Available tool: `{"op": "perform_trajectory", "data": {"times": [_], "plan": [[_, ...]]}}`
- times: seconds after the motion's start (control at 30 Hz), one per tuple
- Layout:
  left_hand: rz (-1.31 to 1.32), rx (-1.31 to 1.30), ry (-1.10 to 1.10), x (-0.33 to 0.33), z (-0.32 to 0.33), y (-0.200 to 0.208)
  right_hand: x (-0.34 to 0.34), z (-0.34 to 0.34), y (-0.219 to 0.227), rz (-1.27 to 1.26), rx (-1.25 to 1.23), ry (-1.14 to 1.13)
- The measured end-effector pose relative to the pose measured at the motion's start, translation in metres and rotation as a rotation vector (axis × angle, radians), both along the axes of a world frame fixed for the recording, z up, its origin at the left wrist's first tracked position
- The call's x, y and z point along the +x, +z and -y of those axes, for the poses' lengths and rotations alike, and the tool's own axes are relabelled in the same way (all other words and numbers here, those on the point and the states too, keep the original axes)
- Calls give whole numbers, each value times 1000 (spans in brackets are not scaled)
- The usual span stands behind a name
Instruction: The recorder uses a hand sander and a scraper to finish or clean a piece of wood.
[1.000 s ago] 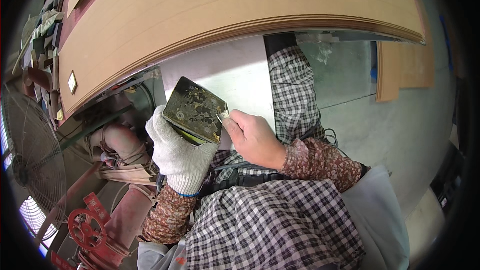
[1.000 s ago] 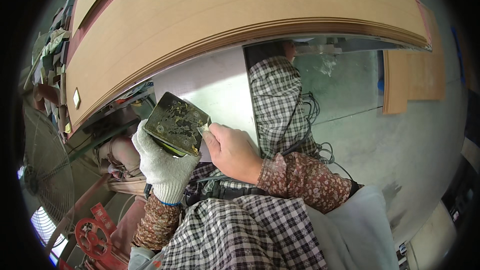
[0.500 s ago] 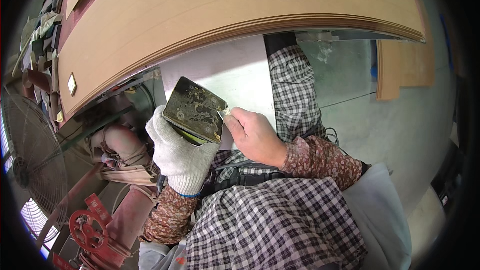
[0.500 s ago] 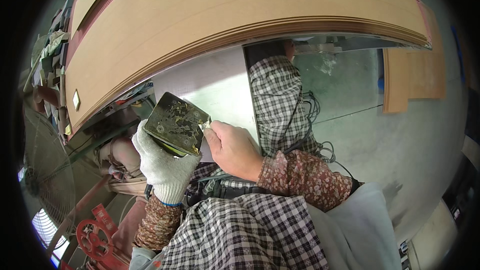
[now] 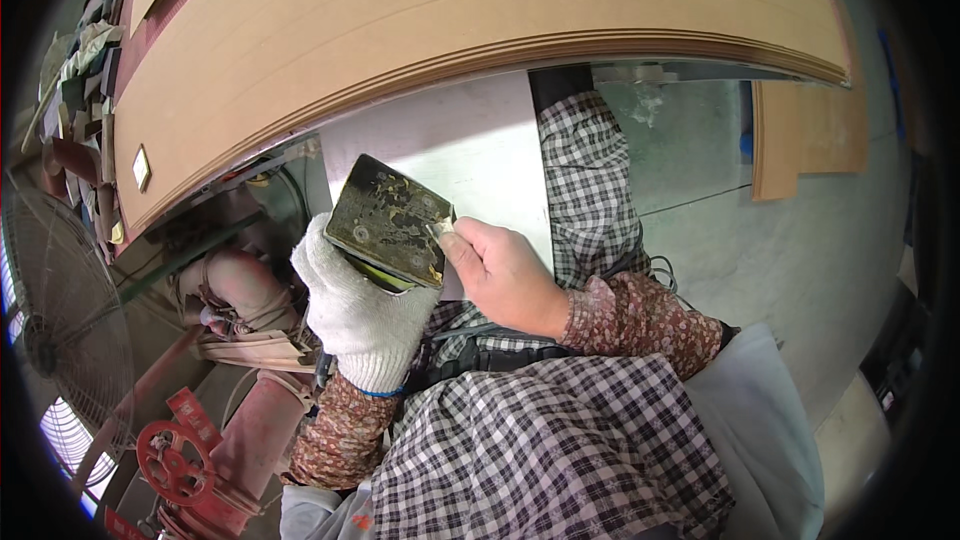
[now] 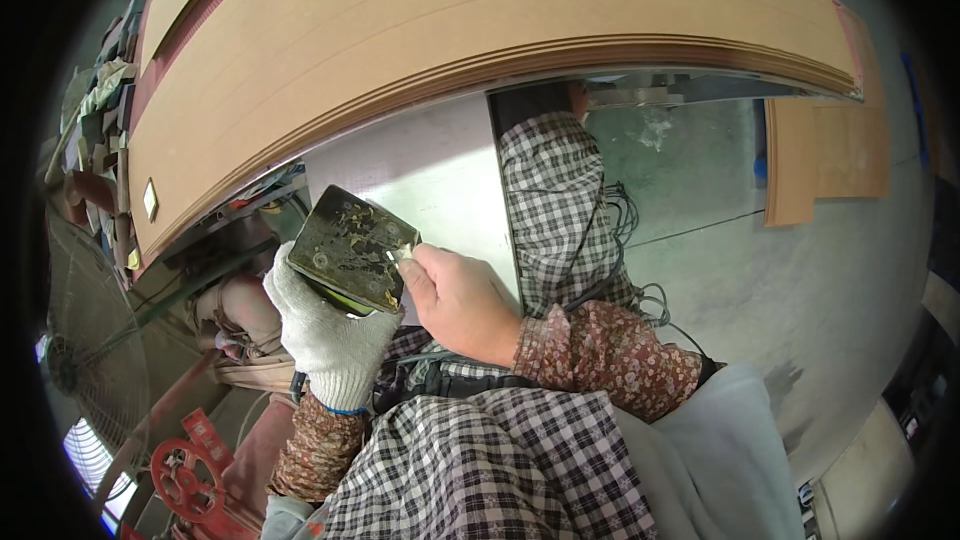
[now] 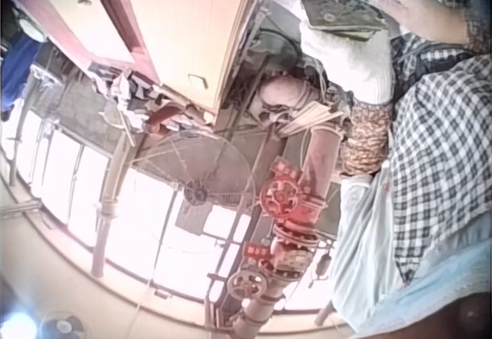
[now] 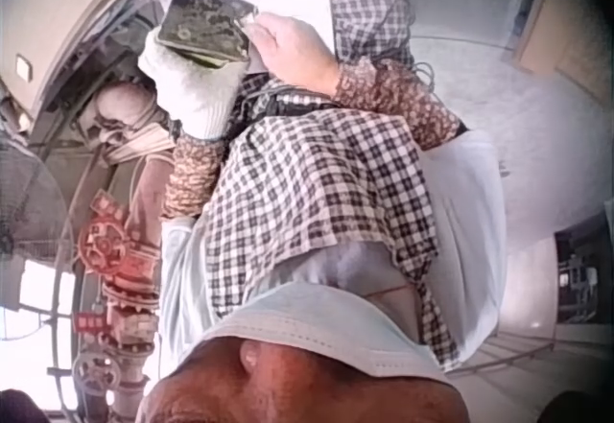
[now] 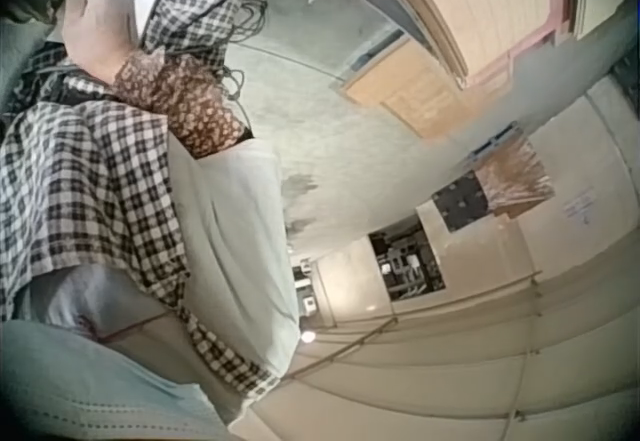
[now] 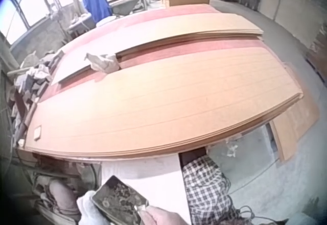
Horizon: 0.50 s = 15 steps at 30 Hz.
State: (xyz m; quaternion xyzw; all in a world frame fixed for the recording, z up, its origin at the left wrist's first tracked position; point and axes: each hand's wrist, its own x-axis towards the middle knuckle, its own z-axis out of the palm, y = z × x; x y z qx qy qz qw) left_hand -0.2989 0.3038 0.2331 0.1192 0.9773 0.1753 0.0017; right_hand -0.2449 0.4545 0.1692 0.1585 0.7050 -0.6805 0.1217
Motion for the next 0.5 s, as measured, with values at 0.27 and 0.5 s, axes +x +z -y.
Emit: {"op": "perform_trajectory", "data": {"times": [0.27, 0.5], "plan": [[3, -12, 11, 0, 0, 1, 0, -2, -2, -5, 4, -13], [-60, -25, -44, -4, 3, -3, 1, -2, -1, -60, 30, 41]]}}
